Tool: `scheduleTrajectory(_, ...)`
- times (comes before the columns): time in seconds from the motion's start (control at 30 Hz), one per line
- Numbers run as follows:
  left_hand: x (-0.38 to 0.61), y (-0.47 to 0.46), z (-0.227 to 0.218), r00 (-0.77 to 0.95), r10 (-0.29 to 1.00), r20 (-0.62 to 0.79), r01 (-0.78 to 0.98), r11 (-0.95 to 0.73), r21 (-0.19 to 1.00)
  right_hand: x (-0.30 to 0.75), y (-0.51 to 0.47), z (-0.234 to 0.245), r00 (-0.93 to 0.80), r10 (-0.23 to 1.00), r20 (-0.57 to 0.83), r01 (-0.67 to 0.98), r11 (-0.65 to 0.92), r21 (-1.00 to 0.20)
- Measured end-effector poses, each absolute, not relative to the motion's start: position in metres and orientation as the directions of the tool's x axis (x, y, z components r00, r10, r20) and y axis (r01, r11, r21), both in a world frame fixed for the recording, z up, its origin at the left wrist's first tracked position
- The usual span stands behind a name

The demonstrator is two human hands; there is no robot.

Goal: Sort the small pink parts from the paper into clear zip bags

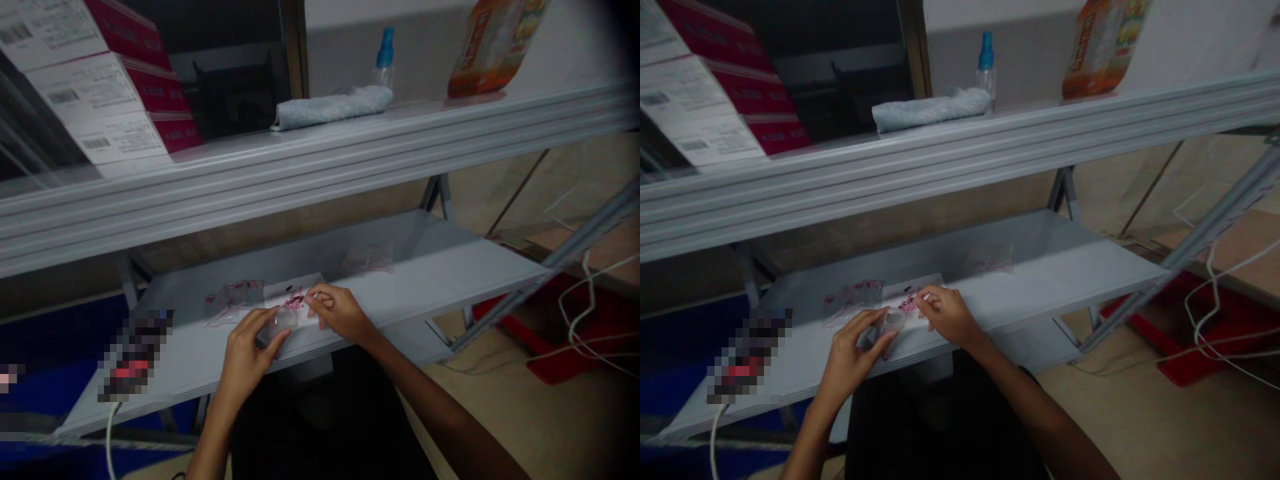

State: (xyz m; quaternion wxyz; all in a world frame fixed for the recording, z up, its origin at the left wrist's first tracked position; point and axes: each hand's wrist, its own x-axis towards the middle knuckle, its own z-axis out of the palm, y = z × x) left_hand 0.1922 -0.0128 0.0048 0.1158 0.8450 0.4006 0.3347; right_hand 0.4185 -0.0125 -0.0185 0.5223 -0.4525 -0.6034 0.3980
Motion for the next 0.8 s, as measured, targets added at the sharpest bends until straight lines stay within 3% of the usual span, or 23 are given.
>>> scheduleTrajectory(0.23,0.184,0.040,0.019,0.592,0.753,0.287,0.670,-0.657,0.346,0.434,0.020,-0.055,0.025,0.971,0.236,0.274,0.221,-0.936)
scheduleTrajectory(0.37,0.186,0.062,0.018,0.626,0.756,0.190,0.693,-0.651,0.311,0.434,0.020,-0.056,0.029,0.946,0.324,0.421,0.282,-0.862)
scheduleTrajectory(0.53,0.188,0.067,0.015,0.625,0.761,0.175,0.697,-0.645,0.314,0.430,0.030,-0.050,0.112,0.885,0.451,0.623,0.291,-0.726)
scheduleTrajectory(0.7,0.194,0.067,0.021,0.658,0.725,0.202,0.683,-0.688,0.244,0.412,0.063,-0.044,0.086,0.890,0.449,0.430,0.373,-0.822)
scheduleTrajectory(0.8,0.197,0.072,0.024,0.693,0.691,0.207,0.662,-0.723,0.196,0.403,0.082,-0.047,0.043,0.905,0.423,0.428,0.366,-0.826)
